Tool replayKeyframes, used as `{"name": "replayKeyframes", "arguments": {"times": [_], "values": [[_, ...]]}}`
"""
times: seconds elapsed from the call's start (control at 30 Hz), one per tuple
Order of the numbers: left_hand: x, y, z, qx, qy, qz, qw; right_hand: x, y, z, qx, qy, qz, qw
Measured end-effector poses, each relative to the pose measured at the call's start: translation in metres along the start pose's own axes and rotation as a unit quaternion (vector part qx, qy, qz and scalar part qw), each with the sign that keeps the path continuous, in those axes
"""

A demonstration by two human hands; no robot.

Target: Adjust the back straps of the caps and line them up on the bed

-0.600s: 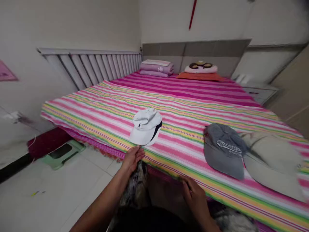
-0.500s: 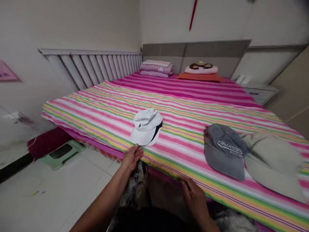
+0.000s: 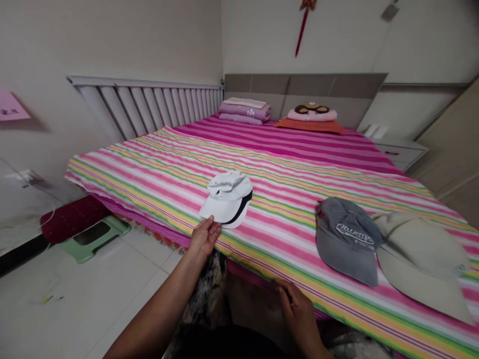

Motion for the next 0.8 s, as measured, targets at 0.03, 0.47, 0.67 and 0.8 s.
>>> {"name": "replayKeyframes", "arguments": {"times": [0.03, 0.47, 0.67, 0.8], "values": [[0.001, -0.006, 0.004, -0.004, -0.008, -0.012, 1.000, 0.000, 0.000, 0.000, 0.008, -0.004, -0.003, 1.000], [-0.037, -0.107, 0.016, -0.060, -0.091, -0.321, 0.941, 0.011, -0.019, 0.040, 0.306, -0.204, -0.090, 0.925], [-0.080, -0.096, -0.066, -0.040, 0.054, -0.392, 0.917, 0.078, 0.031, 0.024, 0.668, -0.155, 0.005, 0.727], [-0.098, -0.077, -0.112, -0.031, 0.141, -0.419, 0.896, 0.092, 0.060, 0.036, 0.707, -0.156, 0.126, 0.678]]}}
Point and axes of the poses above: each hand's wrist, its own x-axis towards the middle knuckle, its own y-axis out of the back of the hand, z = x × y, the point moved 9 cm from there along x, towards the middle knuckle, and after that the axes turned 7 degrees about -z, right-handed, at the moved point
